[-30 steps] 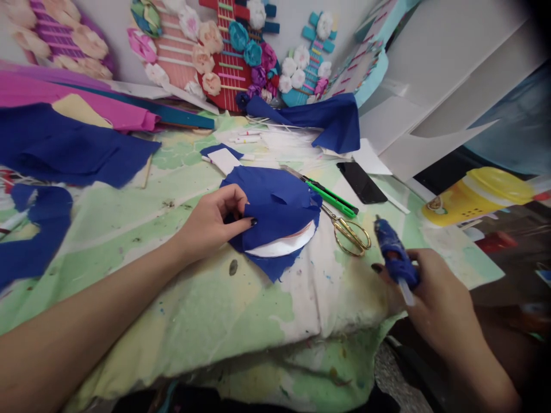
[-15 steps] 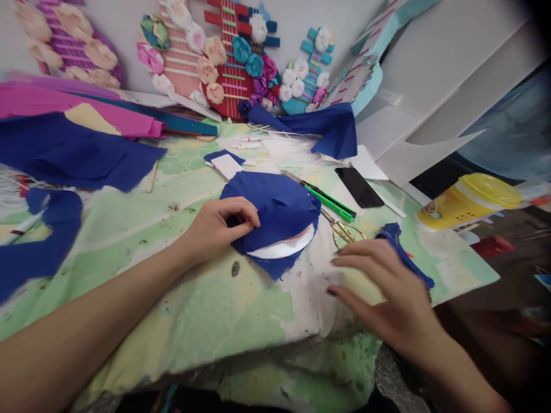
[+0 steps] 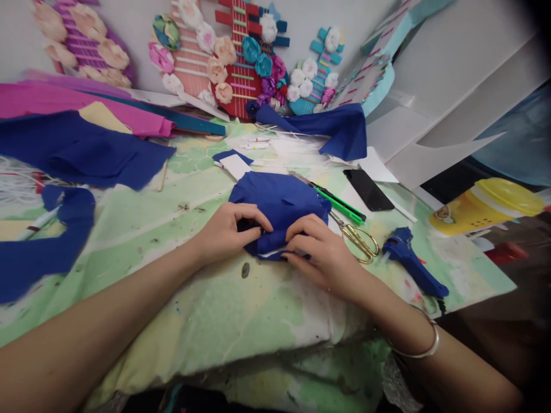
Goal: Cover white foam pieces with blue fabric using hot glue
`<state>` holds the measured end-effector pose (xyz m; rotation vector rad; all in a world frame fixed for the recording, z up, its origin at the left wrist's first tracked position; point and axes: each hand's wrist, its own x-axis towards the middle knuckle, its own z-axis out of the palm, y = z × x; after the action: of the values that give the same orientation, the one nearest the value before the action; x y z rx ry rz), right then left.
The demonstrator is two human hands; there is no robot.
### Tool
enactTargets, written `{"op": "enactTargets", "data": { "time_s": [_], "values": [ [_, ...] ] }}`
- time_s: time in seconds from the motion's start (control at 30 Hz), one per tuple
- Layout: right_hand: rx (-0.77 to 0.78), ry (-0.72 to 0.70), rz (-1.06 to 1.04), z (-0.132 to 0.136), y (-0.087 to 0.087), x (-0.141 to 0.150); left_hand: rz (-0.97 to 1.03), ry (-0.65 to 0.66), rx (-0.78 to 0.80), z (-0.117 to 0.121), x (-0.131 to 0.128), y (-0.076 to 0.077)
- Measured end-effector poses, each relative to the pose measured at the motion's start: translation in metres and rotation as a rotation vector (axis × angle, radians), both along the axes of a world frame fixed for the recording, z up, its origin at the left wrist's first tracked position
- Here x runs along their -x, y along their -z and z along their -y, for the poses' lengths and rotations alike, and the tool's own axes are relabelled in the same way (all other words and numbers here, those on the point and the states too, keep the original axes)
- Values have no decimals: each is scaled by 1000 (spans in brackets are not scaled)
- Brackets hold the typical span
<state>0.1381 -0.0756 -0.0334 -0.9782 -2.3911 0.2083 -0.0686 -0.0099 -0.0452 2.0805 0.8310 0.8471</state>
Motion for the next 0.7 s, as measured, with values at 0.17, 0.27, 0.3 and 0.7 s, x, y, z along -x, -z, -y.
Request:
{"op": "enactTargets", "data": {
  "time_s": [0.17,0.27,0.3,0.7],
  "values": [
    [91,71,7,-6,2,1,-91,106,-50,2,2,-2],
    [74,77,14,-7,3,1,-187,153,-176,4,-1,0],
    [66,80,16,-7,3,1,-213,154,-202,4,-2,1],
    [27,99,-16,-10,7,2,-215,151,-201,5,-3,0]
  ]
}}
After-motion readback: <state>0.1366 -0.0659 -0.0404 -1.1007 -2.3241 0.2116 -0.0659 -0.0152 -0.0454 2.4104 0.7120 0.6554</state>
